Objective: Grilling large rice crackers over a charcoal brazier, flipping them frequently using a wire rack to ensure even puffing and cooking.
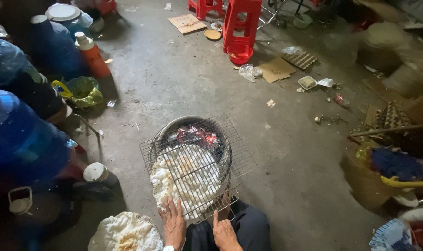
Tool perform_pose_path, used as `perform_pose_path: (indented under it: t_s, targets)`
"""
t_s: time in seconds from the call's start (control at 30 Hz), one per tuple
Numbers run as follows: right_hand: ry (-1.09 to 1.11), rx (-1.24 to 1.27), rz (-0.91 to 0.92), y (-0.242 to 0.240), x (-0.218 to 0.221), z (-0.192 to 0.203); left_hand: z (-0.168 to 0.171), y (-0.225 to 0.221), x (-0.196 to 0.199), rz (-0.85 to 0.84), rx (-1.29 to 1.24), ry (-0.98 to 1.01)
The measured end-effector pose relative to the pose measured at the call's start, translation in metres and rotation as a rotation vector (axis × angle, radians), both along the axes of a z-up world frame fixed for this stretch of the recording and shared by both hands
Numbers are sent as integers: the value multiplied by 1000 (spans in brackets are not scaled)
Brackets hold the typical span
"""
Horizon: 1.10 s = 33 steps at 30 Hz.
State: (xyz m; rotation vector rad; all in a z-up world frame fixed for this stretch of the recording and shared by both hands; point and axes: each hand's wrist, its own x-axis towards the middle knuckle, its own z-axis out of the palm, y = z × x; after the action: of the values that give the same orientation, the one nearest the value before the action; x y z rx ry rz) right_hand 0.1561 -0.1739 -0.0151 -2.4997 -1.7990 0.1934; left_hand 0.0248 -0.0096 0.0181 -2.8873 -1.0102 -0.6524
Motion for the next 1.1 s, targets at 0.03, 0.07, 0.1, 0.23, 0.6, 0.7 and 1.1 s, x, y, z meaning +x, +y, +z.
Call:
perform_pose_path:
  t_s: [0.03, 0.07, 0.1, 0.23, 0.6, 0.7, 1.1]
  targets:
    - [0, 0, 0, 0, 0, 0, 3, 0, 0, 0, 0, 0]
    - [-25, 32, 4, -1, 0, 0, 5, 1, 1, -4, 1, -11]
    - [-49, 63, 9, -1, -1, 0, 8, 1, 1, -8, 1, -21]
    - [-61, 66, 3, -1, -1, 4, 8, 6, 1, -37, -3, -16]
    - [70, 509, 96, 27, 69, 234, 104, 64, 16, -375, 136, 289]
    - [138, 491, 80, 71, 114, 330, 186, 106, 43, -455, 0, 196]
    - [161, 512, 107, 111, 136, 391, 269, 163, -161, 411, -794, -356]
